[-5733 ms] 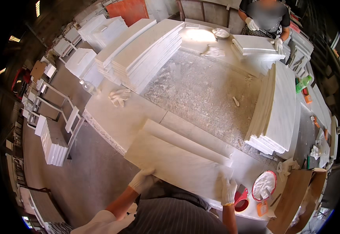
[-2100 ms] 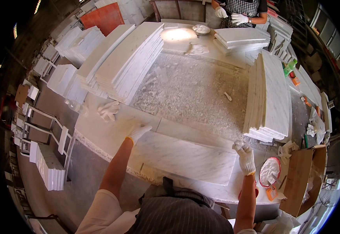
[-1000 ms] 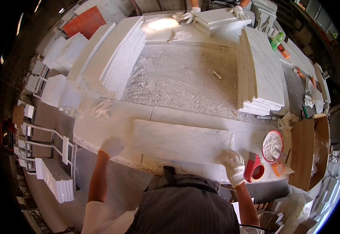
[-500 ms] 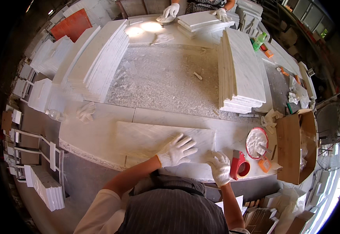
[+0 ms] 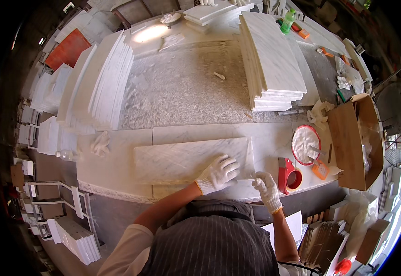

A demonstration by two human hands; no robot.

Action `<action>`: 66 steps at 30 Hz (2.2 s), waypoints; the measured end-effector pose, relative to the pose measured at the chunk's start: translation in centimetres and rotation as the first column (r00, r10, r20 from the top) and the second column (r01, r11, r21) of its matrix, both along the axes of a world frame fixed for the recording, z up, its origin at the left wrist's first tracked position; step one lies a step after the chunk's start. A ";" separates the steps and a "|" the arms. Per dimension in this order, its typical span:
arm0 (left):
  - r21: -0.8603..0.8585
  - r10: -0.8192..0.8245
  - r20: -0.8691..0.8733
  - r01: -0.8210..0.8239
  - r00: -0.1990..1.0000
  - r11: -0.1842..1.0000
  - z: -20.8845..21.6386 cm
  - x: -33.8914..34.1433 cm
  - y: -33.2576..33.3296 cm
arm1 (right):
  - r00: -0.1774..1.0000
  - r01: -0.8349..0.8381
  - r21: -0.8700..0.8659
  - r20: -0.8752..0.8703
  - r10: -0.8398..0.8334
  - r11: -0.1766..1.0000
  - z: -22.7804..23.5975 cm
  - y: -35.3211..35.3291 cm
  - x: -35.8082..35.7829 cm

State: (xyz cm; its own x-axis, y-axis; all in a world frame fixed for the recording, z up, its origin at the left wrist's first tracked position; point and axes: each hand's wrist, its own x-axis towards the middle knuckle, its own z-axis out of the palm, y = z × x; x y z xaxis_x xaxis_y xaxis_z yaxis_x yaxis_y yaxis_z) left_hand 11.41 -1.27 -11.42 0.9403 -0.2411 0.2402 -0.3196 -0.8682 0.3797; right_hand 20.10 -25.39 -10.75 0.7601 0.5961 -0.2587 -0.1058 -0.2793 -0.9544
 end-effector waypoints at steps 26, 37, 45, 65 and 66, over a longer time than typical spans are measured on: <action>0.051 -0.051 -0.055 0.054 0.997 0.997 0.9 1.3 -1.3 | 0.966 0.231 -0.206 -0.067 -0.249 0.951 -2.9 1.8 0.9; 0.065 -0.216 0.066 0.212 0.974 0.975 -3.0 0.8 -3.4 | 0.806 0.118 -0.026 0.587 -0.081 0.993 3.4 7.1 1.5; 0.117 -0.356 0.085 0.345 0.931 0.931 -2.6 0.0 -2.9 | 0.613 -0.095 -0.344 0.719 0.327 0.934 -0.8 9.2 4.6; -0.013 -0.352 0.112 0.356 0.929 0.935 2.9 3.4 -2.2 | 0.805 -0.041 -0.155 0.580 0.125 0.987 -3.9 7.9 4.6; -0.010 -0.343 0.083 0.345 0.936 0.939 3.0 3.8 -1.7 | 0.806 -0.049 -0.151 0.578 0.128 0.987 -4.1 8.0 4.4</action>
